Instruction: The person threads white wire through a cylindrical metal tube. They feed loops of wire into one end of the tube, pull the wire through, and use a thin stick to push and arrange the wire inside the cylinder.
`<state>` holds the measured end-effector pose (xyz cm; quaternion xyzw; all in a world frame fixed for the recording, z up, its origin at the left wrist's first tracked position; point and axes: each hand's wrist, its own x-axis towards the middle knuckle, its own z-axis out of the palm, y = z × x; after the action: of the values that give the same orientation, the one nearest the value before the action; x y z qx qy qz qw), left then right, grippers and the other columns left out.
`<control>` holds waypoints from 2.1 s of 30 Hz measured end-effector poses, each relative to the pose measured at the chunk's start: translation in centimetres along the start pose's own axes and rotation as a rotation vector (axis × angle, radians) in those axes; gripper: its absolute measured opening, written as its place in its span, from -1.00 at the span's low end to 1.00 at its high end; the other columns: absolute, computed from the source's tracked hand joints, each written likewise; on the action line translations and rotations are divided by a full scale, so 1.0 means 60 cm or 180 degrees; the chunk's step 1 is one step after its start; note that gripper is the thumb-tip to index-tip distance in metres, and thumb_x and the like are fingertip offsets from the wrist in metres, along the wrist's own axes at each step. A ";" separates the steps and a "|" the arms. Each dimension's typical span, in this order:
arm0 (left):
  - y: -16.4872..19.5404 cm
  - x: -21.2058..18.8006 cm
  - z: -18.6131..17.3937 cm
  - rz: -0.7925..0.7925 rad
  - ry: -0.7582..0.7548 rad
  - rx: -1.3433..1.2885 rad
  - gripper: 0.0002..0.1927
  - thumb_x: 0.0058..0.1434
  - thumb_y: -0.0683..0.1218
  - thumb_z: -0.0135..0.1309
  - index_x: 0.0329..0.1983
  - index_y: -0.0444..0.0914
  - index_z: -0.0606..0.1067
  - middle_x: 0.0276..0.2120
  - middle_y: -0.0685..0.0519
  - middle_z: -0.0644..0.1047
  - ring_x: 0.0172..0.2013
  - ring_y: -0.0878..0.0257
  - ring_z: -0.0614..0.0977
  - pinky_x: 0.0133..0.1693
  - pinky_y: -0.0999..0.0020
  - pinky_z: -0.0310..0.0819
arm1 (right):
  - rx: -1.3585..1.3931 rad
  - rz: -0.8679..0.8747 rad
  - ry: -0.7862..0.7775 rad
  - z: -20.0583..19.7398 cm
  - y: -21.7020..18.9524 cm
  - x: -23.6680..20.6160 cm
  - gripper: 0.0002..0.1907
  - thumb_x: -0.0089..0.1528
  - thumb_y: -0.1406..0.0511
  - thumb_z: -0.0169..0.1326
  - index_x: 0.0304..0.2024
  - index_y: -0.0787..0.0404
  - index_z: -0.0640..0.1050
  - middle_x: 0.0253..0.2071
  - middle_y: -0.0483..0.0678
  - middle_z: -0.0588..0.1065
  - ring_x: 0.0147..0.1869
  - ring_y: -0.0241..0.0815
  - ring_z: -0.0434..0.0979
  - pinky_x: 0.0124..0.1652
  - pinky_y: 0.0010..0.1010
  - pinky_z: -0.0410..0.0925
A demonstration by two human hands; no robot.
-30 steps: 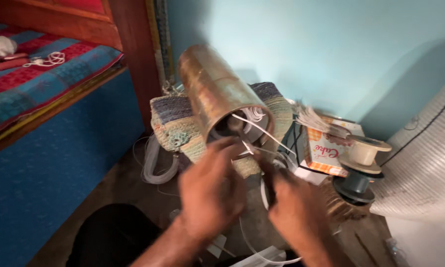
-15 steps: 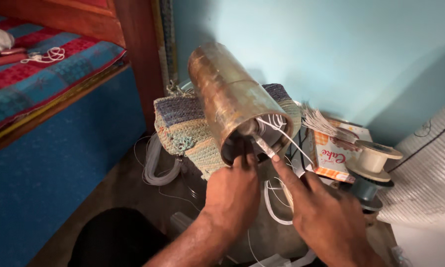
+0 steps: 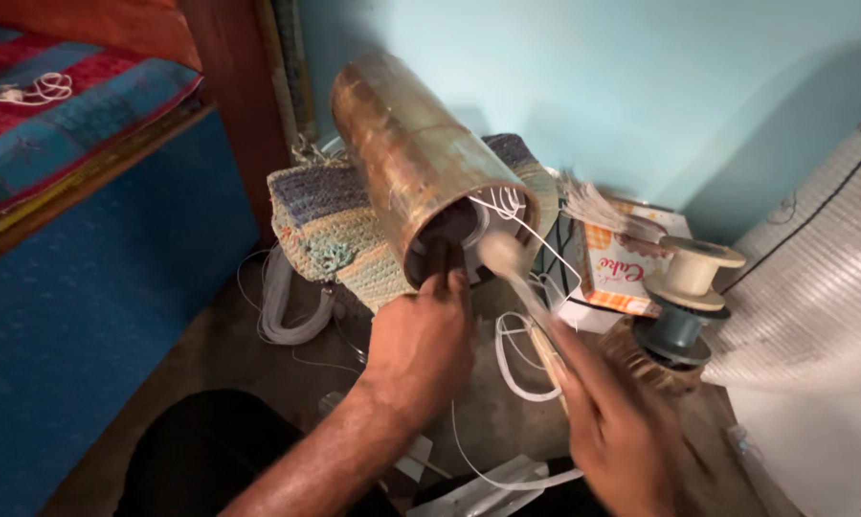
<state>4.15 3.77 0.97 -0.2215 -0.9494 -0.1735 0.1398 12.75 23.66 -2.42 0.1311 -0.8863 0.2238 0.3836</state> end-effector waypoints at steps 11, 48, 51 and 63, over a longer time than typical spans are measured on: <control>-0.041 -0.117 0.084 0.1773 0.0304 -0.0191 -0.41 -0.03 -0.11 0.18 0.15 -0.27 0.48 0.10 -0.12 0.51 -0.19 0.06 0.68 -0.22 0.10 0.61 | 0.0141 0.2098 -0.1804 0.191 0.239 -0.348 -0.51 0.11 0.20 0.23 0.13 -0.07 0.56 -0.45 0.08 0.62 -0.34 0.06 0.68 -0.25 -0.10 0.49; -0.179 -0.119 0.301 -0.1761 -0.0635 -0.4616 -0.50 0.21 -0.24 0.09 0.26 -0.30 0.41 0.13 -0.04 0.59 0.01 0.14 0.63 -0.06 0.19 0.57 | -0.0274 0.0431 -0.1624 0.337 0.155 -0.274 -0.66 0.08 0.40 0.11 -0.10 0.05 0.64 -0.11 0.09 0.59 -0.05 0.19 0.57 -0.08 -0.03 0.40; -0.176 -0.115 0.281 -0.1440 -0.0606 -0.4845 -0.53 0.20 -0.24 0.10 0.21 -0.33 0.45 0.07 -0.08 0.61 0.06 0.15 0.63 0.04 0.24 0.54 | -0.0391 0.0496 -0.1566 0.225 0.132 -0.238 -0.66 0.10 0.42 0.10 -0.07 0.08 0.61 -0.05 0.06 0.57 0.00 0.16 0.58 -0.07 -0.04 0.43; 0.013 -0.119 0.120 -0.1096 -0.1768 -0.5738 -0.65 0.26 -0.05 0.25 0.00 -0.36 0.53 -0.26 -0.03 0.62 -0.30 0.24 0.65 -0.26 0.34 0.62 | 0.2349 0.0094 -0.0686 0.037 0.071 -0.176 -0.84 0.10 0.49 0.29 -0.27 0.21 0.66 0.13 0.12 0.51 0.13 -0.07 0.73 -0.02 -0.37 0.57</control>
<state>9.35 4.61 -7.76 -0.1363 -0.4778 -0.7982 -0.3407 16.75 26.90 -12.84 0.2704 -0.7832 0.5182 0.2120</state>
